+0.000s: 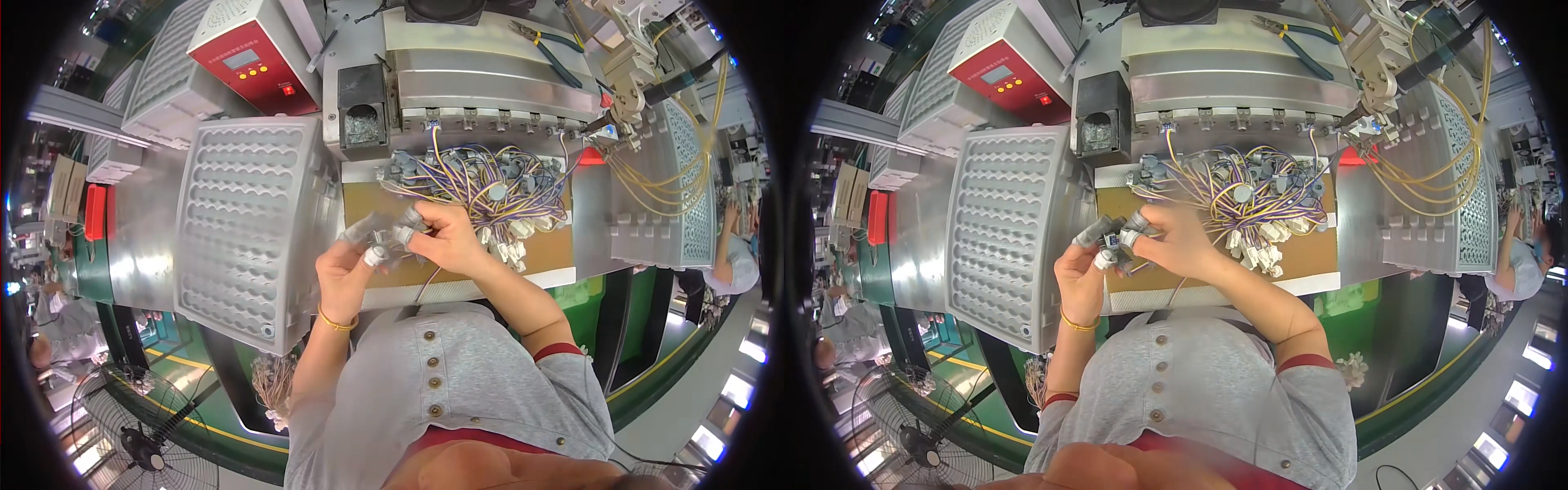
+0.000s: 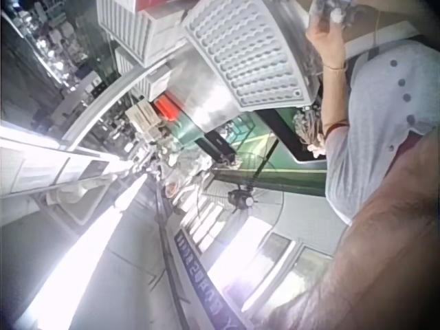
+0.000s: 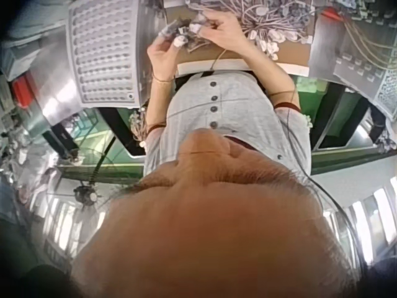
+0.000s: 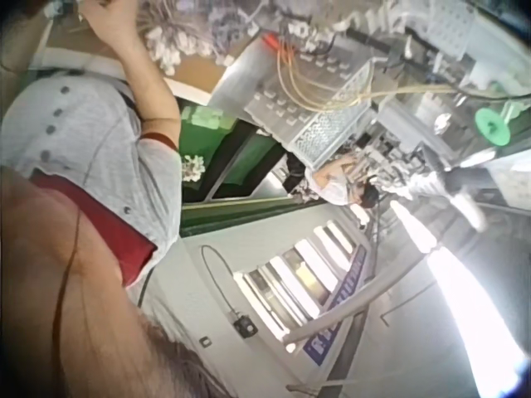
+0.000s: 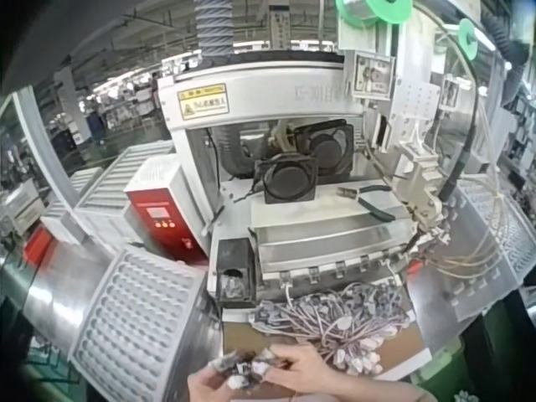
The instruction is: The person attaches round components taken from a tray onto the ends of wire harnesses by hand. The person then gathers the completed wire harnesses, places them into a bin, and places a new set of wire harnesses onto the work surface.
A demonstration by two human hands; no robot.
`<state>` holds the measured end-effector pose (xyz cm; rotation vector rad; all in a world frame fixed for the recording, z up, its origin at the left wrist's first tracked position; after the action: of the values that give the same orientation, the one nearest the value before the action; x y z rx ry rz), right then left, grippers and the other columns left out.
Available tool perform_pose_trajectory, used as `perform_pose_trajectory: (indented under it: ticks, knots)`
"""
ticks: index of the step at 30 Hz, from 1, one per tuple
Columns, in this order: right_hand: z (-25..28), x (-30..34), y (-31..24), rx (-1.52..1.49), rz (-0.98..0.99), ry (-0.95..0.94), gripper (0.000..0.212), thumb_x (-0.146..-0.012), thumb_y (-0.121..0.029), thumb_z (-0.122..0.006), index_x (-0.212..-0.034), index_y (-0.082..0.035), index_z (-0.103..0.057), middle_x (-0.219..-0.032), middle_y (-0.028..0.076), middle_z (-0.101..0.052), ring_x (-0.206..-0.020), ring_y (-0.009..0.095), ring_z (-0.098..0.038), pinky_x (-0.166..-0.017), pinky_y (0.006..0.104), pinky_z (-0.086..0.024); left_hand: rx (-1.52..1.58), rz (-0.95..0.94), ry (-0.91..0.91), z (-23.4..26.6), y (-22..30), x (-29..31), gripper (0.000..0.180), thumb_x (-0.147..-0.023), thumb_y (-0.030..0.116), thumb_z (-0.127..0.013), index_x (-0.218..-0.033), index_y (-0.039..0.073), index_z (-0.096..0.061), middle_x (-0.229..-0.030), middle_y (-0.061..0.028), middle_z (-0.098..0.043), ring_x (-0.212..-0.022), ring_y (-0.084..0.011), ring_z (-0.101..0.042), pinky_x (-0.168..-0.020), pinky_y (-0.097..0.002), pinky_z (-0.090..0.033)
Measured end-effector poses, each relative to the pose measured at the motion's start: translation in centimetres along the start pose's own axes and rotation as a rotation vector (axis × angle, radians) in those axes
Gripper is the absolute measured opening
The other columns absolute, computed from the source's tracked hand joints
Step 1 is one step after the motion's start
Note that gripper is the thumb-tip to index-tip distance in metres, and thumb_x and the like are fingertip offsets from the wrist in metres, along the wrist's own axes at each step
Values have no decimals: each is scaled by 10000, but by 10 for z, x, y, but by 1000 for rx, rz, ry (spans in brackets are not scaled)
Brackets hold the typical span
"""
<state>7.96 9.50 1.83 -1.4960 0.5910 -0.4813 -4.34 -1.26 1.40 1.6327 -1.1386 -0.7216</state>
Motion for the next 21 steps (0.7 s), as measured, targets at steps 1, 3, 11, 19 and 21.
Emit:
perform_pose_trajectory:
  ticks: [1,3,11,19,21]
  knots:
    - [1,-1,-1,34,7,10,65,-713,12,-571,-778,15,-564,-648,-24,-513,-580,12,-426,-472,189,-365,-3,-31,-7,-1,1,0,383,-778,20,-578,-1131,-74,-462,-993,-108,-572,-769,-132,-558,-578,-229,-466]
    - [2,-2,-4,103,66,27,60,-695,1,-582,-748,12,-557,-615,-19,-503,-555,16,-414,-456,195,-355,-4,-60,-16,-3,2,1,374,-774,10,-580,-1122,-74,-472,-997,-109,-571,-774,-132,-557,-589,-228,-465]
    - [1,2,-13,283,70,-12,88,-623,-40,-585,-662,-4,-514,-518,-9,-461,-484,27,-372,-414,220,-325,-114,-72,4,-8,-1,-7,254,-772,-30,-544,-1026,-34,-553,-926,-71,-599,-730,-102,-553,-575,-215,-449]
    - [11,1,-1,29,-113,-24,140,-746,-57,-562,-877,-6,-559,-646,-1,-545,-585,40,-469,-496,201,-376,286,92,-35,-16,-5,-18,259,-796,73,-541,-1045,0,-538,-913,-44,-588,-714,-106,-544,-560,-214,-437]
    - [18,3,1,-162,-234,-8,128,-708,-46,-578,-826,4,-576,-640,3,-541,-573,41,-466,-479,209,-371,356,142,-61,-22,-14,-19,293,-783,89,-563,-1061,3,-531,-908,-40,-589,-722,-124,-549,-567,-232,-444]
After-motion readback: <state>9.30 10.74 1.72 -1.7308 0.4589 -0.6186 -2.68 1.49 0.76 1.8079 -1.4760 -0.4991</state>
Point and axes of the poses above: each hand's wrist, its own x-axis away from the middle knuckle, its own z-axis out of the back of the hand, y = z × x, the point moved 1 cm from there along -x, towards the middle knuckle
